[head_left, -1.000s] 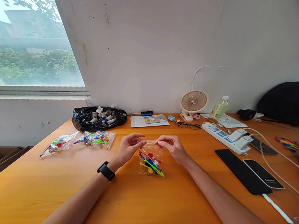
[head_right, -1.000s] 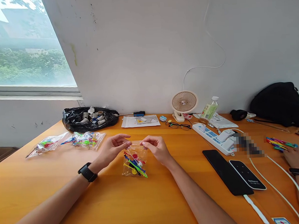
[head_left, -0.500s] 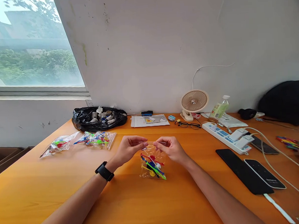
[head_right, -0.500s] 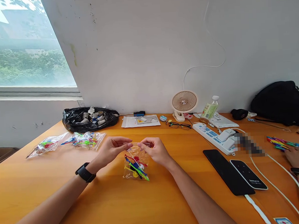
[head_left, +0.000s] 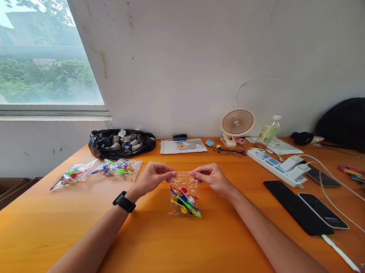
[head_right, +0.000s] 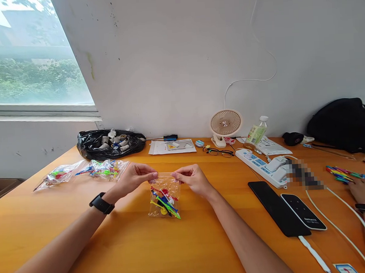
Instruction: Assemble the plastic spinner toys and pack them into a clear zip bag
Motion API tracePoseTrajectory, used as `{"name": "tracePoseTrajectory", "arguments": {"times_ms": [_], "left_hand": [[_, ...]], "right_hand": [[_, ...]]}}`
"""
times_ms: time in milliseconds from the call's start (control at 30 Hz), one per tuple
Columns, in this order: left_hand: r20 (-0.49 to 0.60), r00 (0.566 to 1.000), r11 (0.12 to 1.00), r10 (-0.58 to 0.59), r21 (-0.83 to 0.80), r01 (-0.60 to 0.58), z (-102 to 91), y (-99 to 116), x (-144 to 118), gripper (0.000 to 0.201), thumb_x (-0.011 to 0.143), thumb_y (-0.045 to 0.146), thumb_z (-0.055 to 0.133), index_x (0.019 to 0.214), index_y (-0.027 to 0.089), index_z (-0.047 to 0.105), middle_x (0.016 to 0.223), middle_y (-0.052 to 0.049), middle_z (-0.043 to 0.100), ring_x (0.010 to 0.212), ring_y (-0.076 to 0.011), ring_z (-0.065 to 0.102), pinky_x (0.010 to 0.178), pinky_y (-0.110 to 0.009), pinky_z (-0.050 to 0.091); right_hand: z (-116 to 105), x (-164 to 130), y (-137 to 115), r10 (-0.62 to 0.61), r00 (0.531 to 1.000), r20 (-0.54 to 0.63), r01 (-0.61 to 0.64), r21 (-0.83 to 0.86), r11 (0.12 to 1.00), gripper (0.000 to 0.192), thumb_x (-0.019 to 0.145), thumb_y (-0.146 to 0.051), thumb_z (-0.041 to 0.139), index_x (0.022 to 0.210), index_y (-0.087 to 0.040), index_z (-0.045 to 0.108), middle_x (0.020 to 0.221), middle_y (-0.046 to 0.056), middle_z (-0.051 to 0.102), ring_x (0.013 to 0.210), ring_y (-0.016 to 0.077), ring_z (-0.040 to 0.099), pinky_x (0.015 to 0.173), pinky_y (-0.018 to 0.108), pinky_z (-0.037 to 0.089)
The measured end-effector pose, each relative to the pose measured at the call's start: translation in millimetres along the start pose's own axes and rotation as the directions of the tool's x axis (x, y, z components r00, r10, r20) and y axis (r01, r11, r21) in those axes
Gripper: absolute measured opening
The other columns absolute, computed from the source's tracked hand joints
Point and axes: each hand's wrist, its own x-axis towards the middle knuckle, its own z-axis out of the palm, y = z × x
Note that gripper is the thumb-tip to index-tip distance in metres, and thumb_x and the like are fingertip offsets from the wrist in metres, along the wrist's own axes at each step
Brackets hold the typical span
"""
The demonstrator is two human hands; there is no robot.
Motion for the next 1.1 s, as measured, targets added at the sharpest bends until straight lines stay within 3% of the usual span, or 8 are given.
{"name": "tracePoseTrajectory", "arguments": {"times_ms": [100,233,333,433,533,633,867,1100], "left_hand": [[0.008,1.0,1.0,0.004,-0.01,-0.004,-0.7,0,0,0.029,0.08,0.039,0.086,0.085,0.012,0.081,0.076,-0.008,0.078,0.065,-0.0135,0.069,0.064,-0.023,0.056],[0.025,1.0,0.999,0.015,-0.049,-0.014,2.7,-1,-2,0.028,0.082,0.039,0.085,0.087,0.012,0.081,0.077,-0.008,0.078,0.066,-0.0134,0.069,0.064,-0.023,0.055],[0.036,0.999,0.998,0.008,-0.064,-0.006,12.0,-1,-4,0.027,0.082,0.039,0.084,0.087,0.012,0.081,0.076,-0.008,0.078,0.067,-0.0137,0.069,0.065,-0.023,0.056],[0.051,0.999,0.996,-0.004,-0.086,0.008,21.3,-1,-7,0.029,0.082,0.04,0.085,0.089,0.012,0.081,0.08,-0.009,0.079,0.069,-0.0155,0.071,0.067,-0.025,0.057],[0.064,0.998,0.997,0.003,-0.081,0.003,21.9,-1,-7,0.03,0.081,0.041,0.085,0.089,0.012,0.081,0.08,-0.009,0.079,0.069,-0.0153,0.07,0.066,-0.024,0.057],[0.036,0.999,0.998,0.019,-0.055,-0.017,14.0,-1,-5,0.03,0.081,0.041,0.085,0.086,0.012,0.081,0.076,-0.009,0.078,0.066,-0.0143,0.068,0.064,-0.023,0.055],[0.0,0.999,0.998,0.034,-0.05,-0.034,1.9,-9,-1,0.032,0.082,0.043,0.084,0.088,0.012,0.079,0.077,-0.007,0.077,0.068,-0.0145,0.069,0.066,-0.024,0.056],[-0.012,0.999,0.998,0.052,-0.032,-0.053,-0.5,-10,1,0.032,0.084,0.043,0.082,0.088,0.012,0.079,0.076,-0.007,0.077,0.068,-0.0144,0.069,0.067,-0.025,0.056]], "right_hand": [[-5,-1,-2,-0.027,1.0,-0.009,0.027,-0.06,0.998,0.031,0.077,-0.049,0.084,0.079,-0.018,0.084,0.069,0.004,0.073,0.062,0.0139,0.06,0.061,0.027,0.049],[-6,-4,-9,-0.16,0.986,-0.047,0.15,-0.179,0.972,0.025,0.084,-0.044,0.079,0.081,-0.019,0.079,0.075,0.004,0.073,0.07,0.0162,0.064,0.066,0.028,0.05],[7,-8,-16,-0.229,0.972,-0.042,0.209,-0.276,0.938,0.024,0.086,-0.042,0.078,0.098,-0.021,0.078,0.09,0.004,0.076,0.083,0.019,0.067,0.076,0.03,0.052],[22,-12,-20,-0.193,0.981,0.022,0.188,-0.35,0.918,0.024,0.087,-0.043,0.077,0.094,-0.021,0.079,0.09,0.005,0.077,0.085,0.0203,0.068,0.076,0.031,0.051],[23,-11,-19,-0.113,0.992,0.057,0.125,-0.309,0.943,0.029,0.089,-0.046,0.074,0.083,-0.018,0.079,0.081,0.006,0.076,0.075,0.0186,0.066,0.068,0.03,0.049],[10,-5,-15,-0.075,0.996,0.049,0.084,-0.212,0.974,0.033,0.086,-0.048,0.078,0.078,-0.016,0.077,0.072,0.004,0.072,0.066,0.0146,0.06,0.063,0.027,0.046],[-9,1,-6,0.016,0.999,0.044,-0.017,0.033,0.999,0.036,0.075,-0.048,0.088,0.088,-0.017,0.073,0.078,0.002,0.072,0.067,0.0131,0.063,0.064,0.026,0.052],[-11,0,-3,-0.016,1.0,0.023,0.016,0.011,1.0,0.032,0.076,-0.045,0.087,0.085,-0.016,0.077,0.075,0.002,0.071,0.066,0.0136,0.063,0.067,0.029,0.055]]}}
